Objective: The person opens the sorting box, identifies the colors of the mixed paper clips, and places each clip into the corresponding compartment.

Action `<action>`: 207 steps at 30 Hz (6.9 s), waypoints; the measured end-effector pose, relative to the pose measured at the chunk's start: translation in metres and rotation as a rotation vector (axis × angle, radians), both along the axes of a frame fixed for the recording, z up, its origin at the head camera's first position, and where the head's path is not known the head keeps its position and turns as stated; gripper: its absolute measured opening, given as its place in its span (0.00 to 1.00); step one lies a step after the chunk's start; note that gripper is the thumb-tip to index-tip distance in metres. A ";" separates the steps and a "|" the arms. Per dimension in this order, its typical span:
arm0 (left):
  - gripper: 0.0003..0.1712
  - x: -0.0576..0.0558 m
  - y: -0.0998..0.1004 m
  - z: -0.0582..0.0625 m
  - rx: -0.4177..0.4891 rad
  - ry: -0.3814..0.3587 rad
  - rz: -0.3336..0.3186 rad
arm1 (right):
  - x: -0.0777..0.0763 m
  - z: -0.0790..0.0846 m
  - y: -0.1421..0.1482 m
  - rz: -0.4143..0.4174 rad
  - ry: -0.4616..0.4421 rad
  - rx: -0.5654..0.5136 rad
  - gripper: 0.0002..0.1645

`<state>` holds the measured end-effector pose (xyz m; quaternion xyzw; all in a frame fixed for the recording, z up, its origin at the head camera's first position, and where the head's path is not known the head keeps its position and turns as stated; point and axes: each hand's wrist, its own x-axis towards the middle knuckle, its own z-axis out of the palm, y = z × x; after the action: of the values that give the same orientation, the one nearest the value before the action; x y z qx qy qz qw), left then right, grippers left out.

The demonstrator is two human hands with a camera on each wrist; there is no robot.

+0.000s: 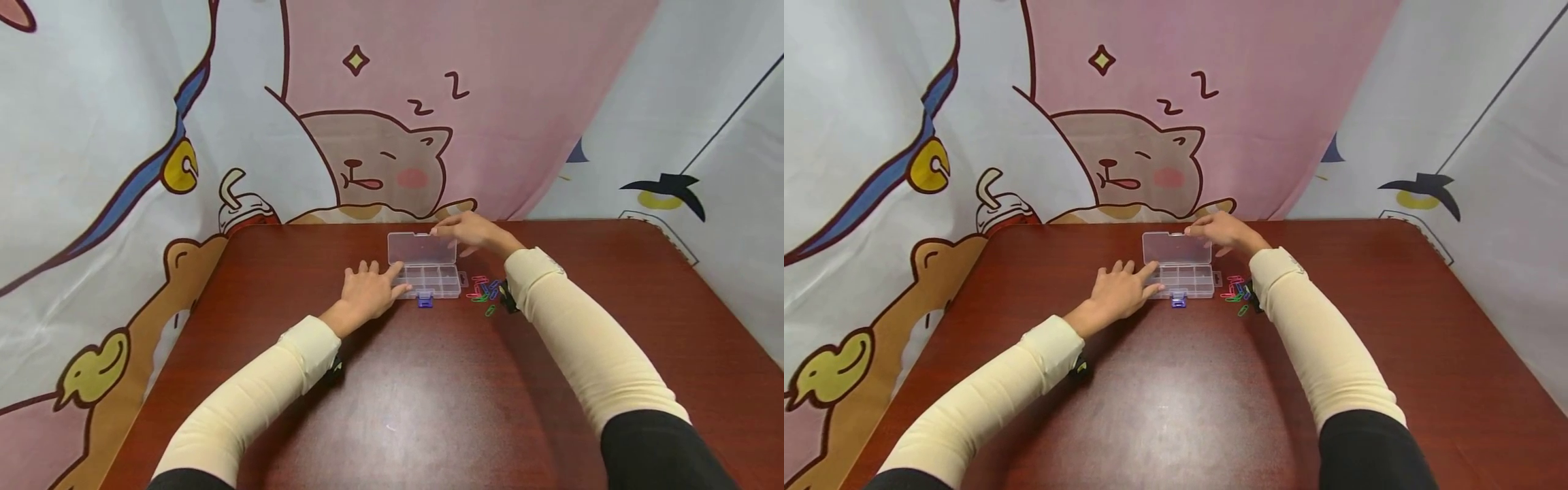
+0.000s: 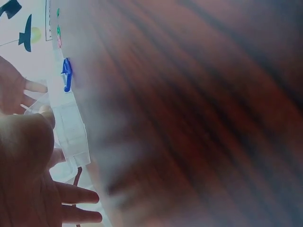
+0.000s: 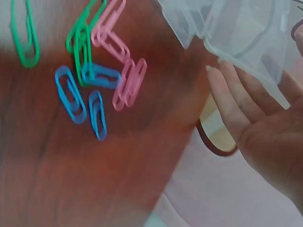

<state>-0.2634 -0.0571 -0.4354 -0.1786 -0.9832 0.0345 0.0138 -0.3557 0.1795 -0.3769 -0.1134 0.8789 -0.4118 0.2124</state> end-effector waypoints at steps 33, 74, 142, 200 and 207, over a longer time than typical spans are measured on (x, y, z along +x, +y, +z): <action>0.34 0.002 0.001 -0.001 0.017 0.020 -0.019 | 0.029 -0.015 0.115 -0.201 -0.467 0.113 0.17; 0.36 0.004 0.004 0.005 -0.001 -0.030 -0.007 | 0.032 -0.013 0.058 0.001 -0.303 0.555 0.11; 0.34 0.006 0.006 0.004 0.026 -0.026 -0.009 | 0.018 -0.031 0.036 -0.237 -0.598 -0.254 0.23; 0.32 0.005 0.008 0.004 0.050 -0.035 -0.011 | 0.056 -0.021 0.081 -0.198 -0.433 0.231 0.18; 0.32 0.006 0.008 0.004 0.054 -0.039 -0.008 | 0.058 -0.018 0.064 -0.131 -0.300 0.399 0.15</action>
<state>-0.2577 -0.0487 -0.4311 -0.1827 -0.9832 0.0044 -0.0006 -0.2975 0.2433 -0.3946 0.0504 0.9069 -0.2554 0.3313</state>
